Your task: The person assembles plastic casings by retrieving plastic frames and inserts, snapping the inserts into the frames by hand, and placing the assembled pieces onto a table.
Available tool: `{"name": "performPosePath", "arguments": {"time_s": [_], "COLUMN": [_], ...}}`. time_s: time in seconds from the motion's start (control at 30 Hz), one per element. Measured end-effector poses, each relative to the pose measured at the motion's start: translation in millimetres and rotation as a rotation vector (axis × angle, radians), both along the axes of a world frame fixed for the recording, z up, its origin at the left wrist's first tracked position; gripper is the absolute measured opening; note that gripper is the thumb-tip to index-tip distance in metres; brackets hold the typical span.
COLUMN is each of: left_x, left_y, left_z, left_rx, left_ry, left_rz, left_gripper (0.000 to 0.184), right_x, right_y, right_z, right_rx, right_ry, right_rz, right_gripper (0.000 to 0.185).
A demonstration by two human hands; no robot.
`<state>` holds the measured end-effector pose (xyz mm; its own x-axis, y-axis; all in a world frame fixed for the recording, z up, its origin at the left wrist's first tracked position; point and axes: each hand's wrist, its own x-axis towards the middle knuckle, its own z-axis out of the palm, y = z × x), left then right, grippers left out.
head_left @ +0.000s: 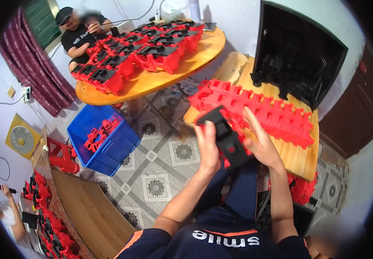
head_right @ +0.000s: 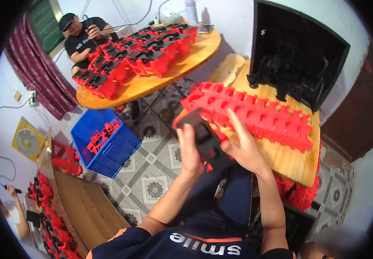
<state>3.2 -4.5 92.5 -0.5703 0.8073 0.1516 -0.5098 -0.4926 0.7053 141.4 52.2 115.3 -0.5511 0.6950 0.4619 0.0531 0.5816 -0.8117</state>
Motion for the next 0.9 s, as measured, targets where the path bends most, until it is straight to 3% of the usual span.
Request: {"name": "performPosePath", "arguments": {"time_s": [0.03, 0.13, 0.17, 0.2, 0.33, 0.4, 0.43, 0.47, 0.6, 0.67, 0.7, 0.73, 0.77, 0.9], "left_x": [-10, -14, -12, -19, -59, -82, -82, -84, -128, -183, -209, -250, -298, -396], "left_y": [4, 7, 10, 4, -6, -24, -36, -51, -85, -99, -105, -111, -114, -118], "left_z": [10, 21, 18, 28, 29, 35, 42, 42, 34, 33, 49, 52, 49, 71], "left_rx": [0.074, 0.115, 0.150, 0.158, 0.139, 0.366, 0.300, 0.171, 0.092, 0.136, 0.121, 0.162, 0.132, 0.126], "left_ry": [-0.085, 0.129, 0.205, 0.116, 0.118, 0.314, 0.354, 0.308, 0.326, 0.227, 0.208, 0.132, 0.213, 0.188], "left_rz": [0.025, 0.063, 0.156, 0.073, 0.117, 0.136, 0.218, 0.266, 0.779, 0.876, 0.984, 0.979, 1.070, 1.074], "left_gripper": [0.043, 0.073, 0.078, 0.083, 0.100, 0.116, 0.126, 0.124, 0.116, 0.108, 0.087, 0.099, 0.097, 0.096], "right_x": [0, -8, -11, -17, -59, -87, -102, -115, -174, -191, -199, -206, -212, -214], "right_y": [-9, -17, -18, -16, -26, -28, -27, -35, -30, -25, -17, -10, -8, 7], "right_z": [1, -12, -14, -14, 19, 33, 37, 48, 52, 70, 74, 77, 83, 80], "right_rx": [-0.139, -0.358, -0.272, -0.186, -0.303, -0.322, -0.011, 0.062, 0.016, -0.072, 0.035, 0.140, 0.169, 0.205], "right_ry": [0.131, 0.172, 0.134, 0.096, 0.192, 0.275, 0.102, 0.028, -0.051, -0.089, -0.131, -0.168, -0.144, -0.116], "right_rz": [0.116, 0.049, 0.008, -0.025, 0.124, 0.164, 0.095, 0.194, 0.681, 0.773, 0.716, 0.655, 0.594, 0.488], "right_gripper": [0.070, 0.079, 0.077, 0.076, 0.071, 0.070, 0.070, 0.079, 0.097, 0.087, 0.077, 0.067, 0.050, 0.042]}}
